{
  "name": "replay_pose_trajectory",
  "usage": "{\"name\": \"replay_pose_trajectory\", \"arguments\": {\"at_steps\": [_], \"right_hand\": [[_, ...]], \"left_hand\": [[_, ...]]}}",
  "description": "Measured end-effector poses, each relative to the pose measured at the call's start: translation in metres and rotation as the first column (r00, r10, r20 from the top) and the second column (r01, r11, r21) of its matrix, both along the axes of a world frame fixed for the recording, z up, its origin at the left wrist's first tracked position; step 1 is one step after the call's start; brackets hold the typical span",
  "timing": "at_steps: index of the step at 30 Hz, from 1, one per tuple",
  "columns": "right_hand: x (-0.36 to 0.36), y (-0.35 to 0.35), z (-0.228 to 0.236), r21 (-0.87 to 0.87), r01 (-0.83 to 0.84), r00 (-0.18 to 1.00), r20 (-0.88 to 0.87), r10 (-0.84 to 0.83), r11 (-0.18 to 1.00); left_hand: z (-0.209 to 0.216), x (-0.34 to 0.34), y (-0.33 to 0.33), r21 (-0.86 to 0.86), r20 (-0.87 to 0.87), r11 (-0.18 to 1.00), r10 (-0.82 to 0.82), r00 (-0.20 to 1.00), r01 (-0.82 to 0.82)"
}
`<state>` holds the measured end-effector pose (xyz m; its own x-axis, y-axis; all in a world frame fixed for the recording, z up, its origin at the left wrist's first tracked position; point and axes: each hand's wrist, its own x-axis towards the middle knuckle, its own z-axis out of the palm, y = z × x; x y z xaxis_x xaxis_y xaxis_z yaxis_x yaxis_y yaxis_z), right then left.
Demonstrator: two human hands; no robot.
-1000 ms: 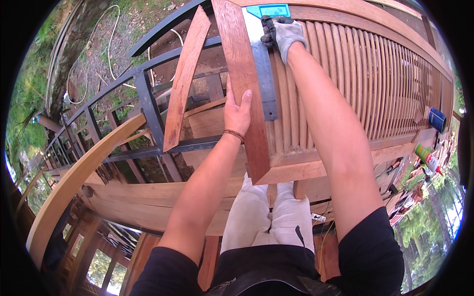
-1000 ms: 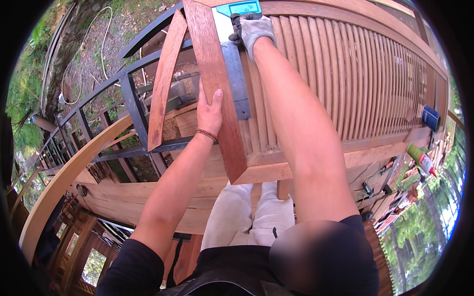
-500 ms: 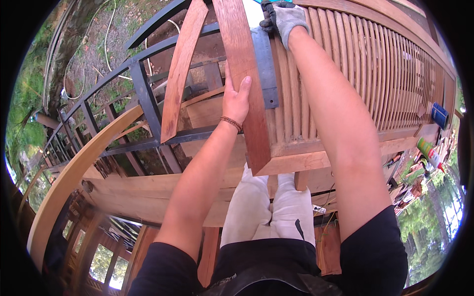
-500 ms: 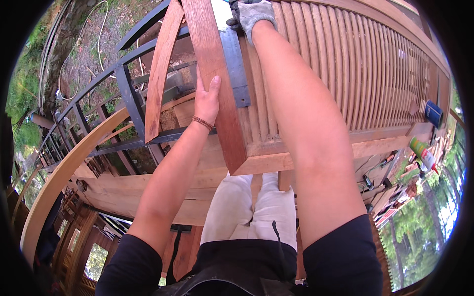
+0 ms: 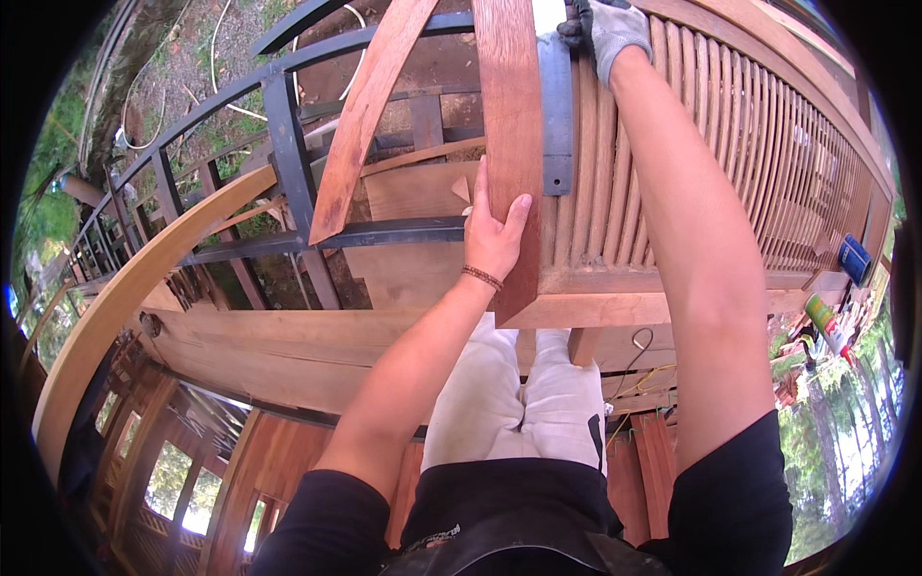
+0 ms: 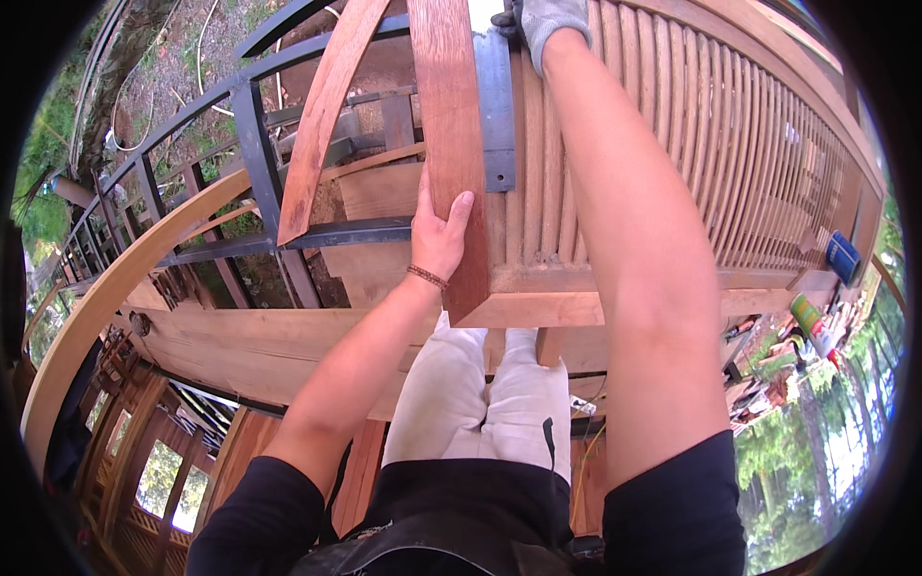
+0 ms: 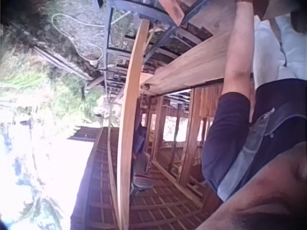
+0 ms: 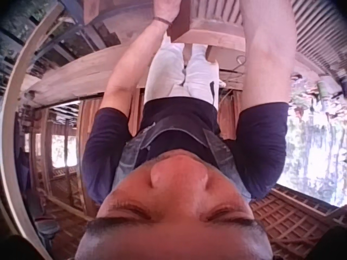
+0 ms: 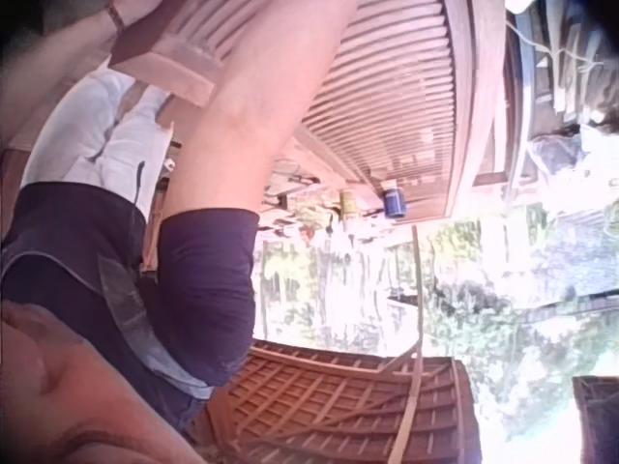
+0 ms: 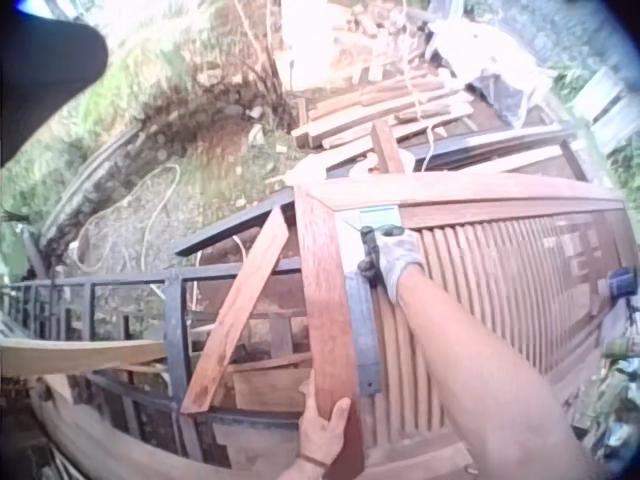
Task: The person assembles a wooden louvered door by applying glue to the frame, positioning wooden slats, and securing them with a nail gun. They use a square to ensure alignment and apply a finish to the assembled door.
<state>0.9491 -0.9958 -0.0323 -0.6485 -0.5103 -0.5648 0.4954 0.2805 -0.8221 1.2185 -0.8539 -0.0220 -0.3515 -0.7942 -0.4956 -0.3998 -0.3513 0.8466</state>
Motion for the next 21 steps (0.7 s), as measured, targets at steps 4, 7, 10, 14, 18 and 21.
{"name": "replay_pose_trajectory", "arguments": {"at_steps": [4, 7, 10, 14, 18, 21], "right_hand": [[0.002, 0.009, 0.005, 0.169, -0.173, 0.964, -0.172, 0.202, 0.97], [0.012, 0.007, 0.016, 0.107, -0.126, 0.984, -0.115, 0.138, 0.986], [0.012, 0.01, 0.023, 0.239, -0.329, 0.911, -0.174, 0.374, 0.914], [0.01, 0.033, 0.015, 0.452, -0.267, 0.814, -0.367, 0.45, 0.851], [0.025, 0.075, 0.025, 0.528, -0.183, 0.739, -0.482, 0.47, 0.829], [0.015, 0.123, 0.039, 0.553, -0.111, 0.84, -0.392, 0.376, 0.826]], "left_hand": [[0.002, 0.003, 0.004, -0.036, 0.089, 0.999, -0.026, 0.996, 0.03], [0.001, 0.004, 0.003, -0.06, 0.135, 0.997, -0.031, 0.99, 0.039], [0.002, 0.007, 0.002, -0.065, 0.154, 0.997, -0.027, 0.988, 0.037], [0.003, 0.001, 0.002, -0.058, 0.173, 0.998, -0.028, 0.984, 0.038], [-0.015, 0.007, 0.004, -0.169, 0.139, 0.986, 0.019, 0.99, 0.005], [-0.022, 0.004, 0.004, -0.122, 0.047, 0.993, 0.012, 0.999, -0.006]]}}
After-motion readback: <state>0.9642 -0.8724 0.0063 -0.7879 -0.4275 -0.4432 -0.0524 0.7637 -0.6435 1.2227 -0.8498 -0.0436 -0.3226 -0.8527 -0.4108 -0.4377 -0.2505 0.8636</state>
